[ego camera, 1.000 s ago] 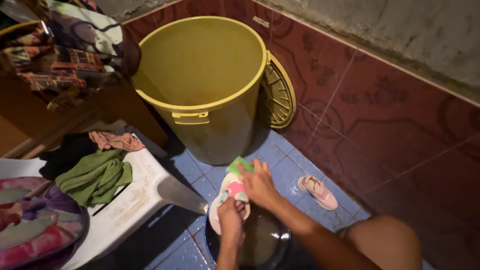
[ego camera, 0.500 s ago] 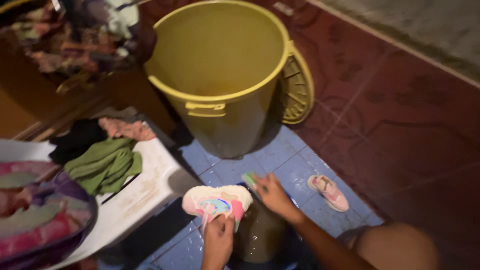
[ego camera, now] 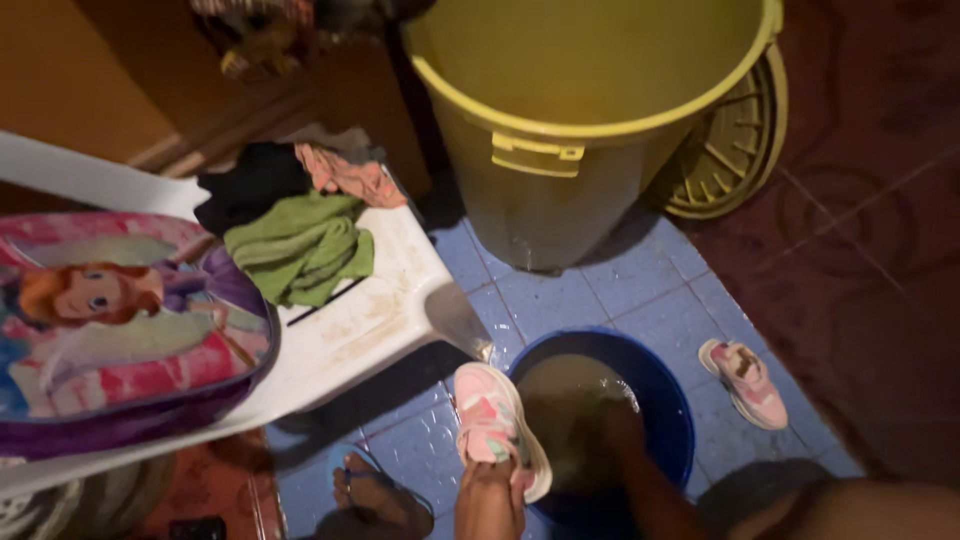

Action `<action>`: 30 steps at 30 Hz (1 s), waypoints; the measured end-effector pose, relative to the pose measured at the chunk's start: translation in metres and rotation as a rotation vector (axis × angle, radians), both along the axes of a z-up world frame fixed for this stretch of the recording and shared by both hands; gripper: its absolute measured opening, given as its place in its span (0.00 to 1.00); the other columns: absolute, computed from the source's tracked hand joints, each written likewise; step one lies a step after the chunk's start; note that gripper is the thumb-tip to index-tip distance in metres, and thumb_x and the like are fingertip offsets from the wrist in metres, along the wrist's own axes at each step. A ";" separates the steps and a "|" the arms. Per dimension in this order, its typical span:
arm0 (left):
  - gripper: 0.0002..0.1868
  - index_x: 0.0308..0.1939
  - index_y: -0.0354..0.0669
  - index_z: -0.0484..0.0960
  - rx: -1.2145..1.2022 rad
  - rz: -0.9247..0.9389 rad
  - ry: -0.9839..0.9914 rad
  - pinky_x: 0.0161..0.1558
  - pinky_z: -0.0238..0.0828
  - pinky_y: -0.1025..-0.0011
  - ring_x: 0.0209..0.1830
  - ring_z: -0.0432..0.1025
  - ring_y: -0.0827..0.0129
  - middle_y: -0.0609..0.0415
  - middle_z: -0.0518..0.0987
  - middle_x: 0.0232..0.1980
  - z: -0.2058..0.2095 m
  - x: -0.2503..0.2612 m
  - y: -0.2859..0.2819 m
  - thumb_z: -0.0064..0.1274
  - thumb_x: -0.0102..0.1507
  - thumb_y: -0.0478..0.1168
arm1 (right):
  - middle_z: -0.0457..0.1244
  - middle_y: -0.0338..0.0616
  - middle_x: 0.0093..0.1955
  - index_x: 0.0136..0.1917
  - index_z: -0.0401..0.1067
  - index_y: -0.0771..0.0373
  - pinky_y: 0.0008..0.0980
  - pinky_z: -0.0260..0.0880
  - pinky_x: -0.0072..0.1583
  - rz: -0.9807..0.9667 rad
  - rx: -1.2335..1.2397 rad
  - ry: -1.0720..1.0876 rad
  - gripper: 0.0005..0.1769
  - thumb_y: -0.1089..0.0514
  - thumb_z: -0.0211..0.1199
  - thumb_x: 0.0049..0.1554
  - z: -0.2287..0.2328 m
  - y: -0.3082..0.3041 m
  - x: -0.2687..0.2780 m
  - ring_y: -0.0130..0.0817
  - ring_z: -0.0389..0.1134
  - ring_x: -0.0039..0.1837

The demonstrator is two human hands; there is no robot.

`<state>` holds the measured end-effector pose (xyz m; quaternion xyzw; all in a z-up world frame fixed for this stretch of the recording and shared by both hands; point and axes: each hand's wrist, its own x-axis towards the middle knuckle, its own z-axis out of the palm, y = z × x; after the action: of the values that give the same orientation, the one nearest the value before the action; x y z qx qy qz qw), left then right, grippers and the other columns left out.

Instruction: The person washes shoes by hand using a sponge and a bucket of water.

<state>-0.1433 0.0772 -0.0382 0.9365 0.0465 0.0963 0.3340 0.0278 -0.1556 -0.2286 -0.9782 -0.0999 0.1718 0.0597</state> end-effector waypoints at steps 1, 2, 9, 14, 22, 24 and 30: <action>0.13 0.44 0.39 0.85 -0.064 0.032 0.151 0.56 0.66 0.50 0.51 0.72 0.37 0.33 0.81 0.44 -0.001 0.002 0.000 0.57 0.58 0.40 | 0.57 0.62 0.65 0.74 0.69 0.50 0.49 0.57 0.69 0.005 0.044 0.050 0.33 0.48 0.67 0.56 -0.002 0.006 -0.014 0.56 0.58 0.68; 0.10 0.43 0.43 0.86 -0.129 0.057 0.296 0.58 0.67 0.52 0.51 0.73 0.41 0.36 0.82 0.43 0.000 0.004 -0.002 0.54 0.61 0.39 | 0.57 0.62 0.66 0.74 0.69 0.50 0.49 0.57 0.69 0.014 0.101 0.113 0.33 0.49 0.66 0.56 -0.003 0.013 -0.024 0.57 0.58 0.68; 0.19 0.54 0.40 0.79 -0.365 0.189 0.452 0.56 0.69 0.51 0.53 0.72 0.37 0.33 0.79 0.48 0.017 0.012 -0.018 0.56 0.60 0.40 | 0.56 0.62 0.67 0.75 0.68 0.51 0.52 0.55 0.70 -0.123 0.447 -0.174 0.35 0.50 0.65 0.54 0.070 0.042 -0.045 0.59 0.56 0.70; 0.15 0.50 0.38 0.81 -0.272 0.208 0.309 0.61 0.67 0.51 0.57 0.73 0.39 0.37 0.83 0.48 -0.007 0.013 -0.021 0.56 0.60 0.40 | 0.60 0.60 0.65 0.70 0.71 0.55 0.51 0.55 0.70 0.153 0.255 -0.211 0.30 0.51 0.65 0.55 0.109 0.011 -0.028 0.55 0.58 0.68; 0.18 0.55 0.39 0.80 -0.574 0.276 0.320 0.56 0.71 0.62 0.53 0.78 0.51 0.39 0.84 0.50 -0.005 0.030 0.002 0.49 0.64 0.42 | 0.64 0.55 0.61 0.63 0.75 0.58 0.43 0.65 0.64 -0.031 0.859 -0.239 0.22 0.53 0.65 0.56 0.134 0.038 -0.035 0.49 0.65 0.63; 0.17 0.53 0.36 0.81 -0.624 0.193 0.196 0.56 0.70 0.65 0.51 0.78 0.55 0.41 0.84 0.48 -0.003 0.035 0.001 0.48 0.65 0.41 | 0.63 0.56 0.61 0.62 0.76 0.59 0.46 0.62 0.63 0.167 0.826 -0.203 0.23 0.55 0.67 0.54 0.157 0.062 -0.036 0.54 0.61 0.62; 0.25 0.56 0.34 0.80 -0.951 0.160 0.179 0.52 0.70 0.69 0.48 0.77 0.63 0.48 0.85 0.48 -0.038 0.042 -0.002 0.48 0.56 0.37 | 0.60 0.62 0.61 0.73 0.68 0.64 0.48 0.62 0.62 0.190 0.858 -0.115 0.28 0.59 0.56 0.59 0.218 0.062 -0.094 0.59 0.61 0.60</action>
<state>-0.1015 0.0754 -0.0764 0.6784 0.1856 0.0088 0.7108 -0.0658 -0.0932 -0.0108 -0.8594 -0.2549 0.0647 0.4384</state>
